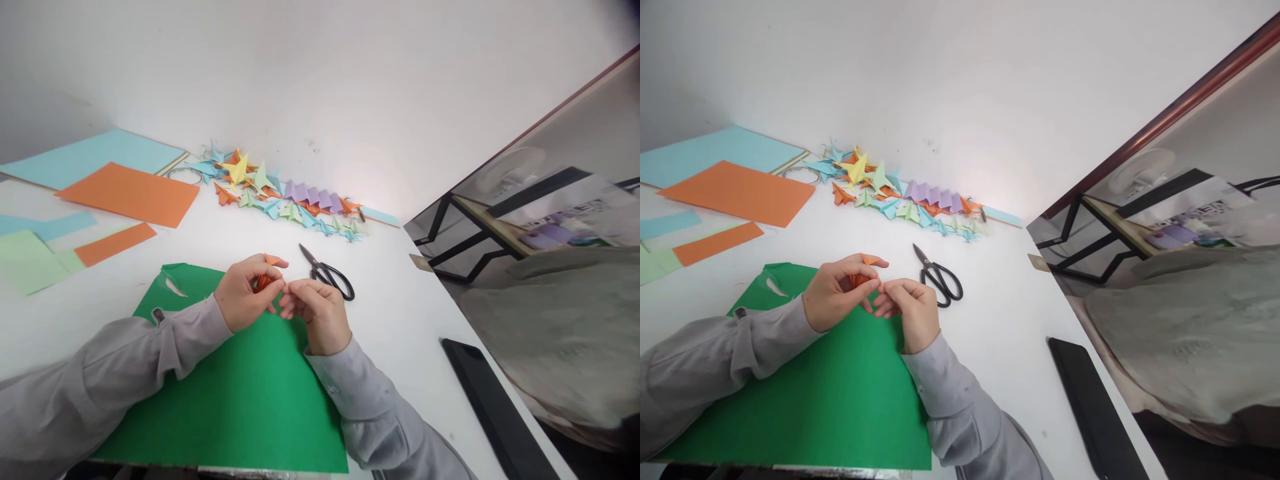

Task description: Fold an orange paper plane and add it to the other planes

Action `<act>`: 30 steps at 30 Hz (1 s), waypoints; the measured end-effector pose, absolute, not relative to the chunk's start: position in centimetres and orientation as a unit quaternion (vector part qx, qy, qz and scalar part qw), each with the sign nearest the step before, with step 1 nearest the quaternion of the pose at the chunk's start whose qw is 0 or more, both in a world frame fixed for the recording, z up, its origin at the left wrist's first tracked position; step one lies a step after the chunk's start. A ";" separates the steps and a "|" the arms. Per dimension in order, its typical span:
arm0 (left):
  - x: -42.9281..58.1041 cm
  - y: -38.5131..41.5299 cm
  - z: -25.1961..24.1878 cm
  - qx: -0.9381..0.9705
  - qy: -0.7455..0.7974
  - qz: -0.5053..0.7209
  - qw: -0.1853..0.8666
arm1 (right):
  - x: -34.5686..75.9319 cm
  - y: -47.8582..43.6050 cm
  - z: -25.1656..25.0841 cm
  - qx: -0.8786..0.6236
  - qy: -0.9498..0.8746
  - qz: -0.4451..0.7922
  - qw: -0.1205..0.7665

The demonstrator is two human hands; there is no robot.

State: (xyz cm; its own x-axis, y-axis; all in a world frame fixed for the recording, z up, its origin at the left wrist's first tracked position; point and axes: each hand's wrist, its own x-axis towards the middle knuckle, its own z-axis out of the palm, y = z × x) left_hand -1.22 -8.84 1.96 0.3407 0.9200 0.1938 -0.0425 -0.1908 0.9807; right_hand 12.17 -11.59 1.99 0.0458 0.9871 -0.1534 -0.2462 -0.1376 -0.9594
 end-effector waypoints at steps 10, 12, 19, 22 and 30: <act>-1.2 -8.8 1.8 0.635 0.346 0.449 0.525 | 12.1 -11.4 2.0 -0.492 -0.354 0.601 0.521; -1.2 -8.8 1.8 0.637 0.345 0.449 0.522 | 12.2 -11.4 2.0 -0.494 -0.358 0.599 0.518; -1.2 -8.8 1.9 0.629 0.346 0.451 0.531 | 12.3 -11.4 2.0 -0.503 -0.373 0.587 0.514; -1.1 -8.7 1.9 0.608 0.351 0.451 0.551 | 12.3 -11.4 2.1 -0.515 -0.400 0.557 0.514; -0.9 -9.0 2.2 0.556 0.371 0.467 0.580 | 11.8 -11.8 2.5 -0.537 -0.439 0.493 0.524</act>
State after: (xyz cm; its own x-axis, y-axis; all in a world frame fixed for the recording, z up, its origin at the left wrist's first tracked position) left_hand -0.89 -8.98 2.16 0.2900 0.9529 0.0889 -0.1291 -0.0531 0.9902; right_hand 11.83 -11.84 2.50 0.1274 0.9894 -0.0694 -0.0455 -0.0641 -0.9969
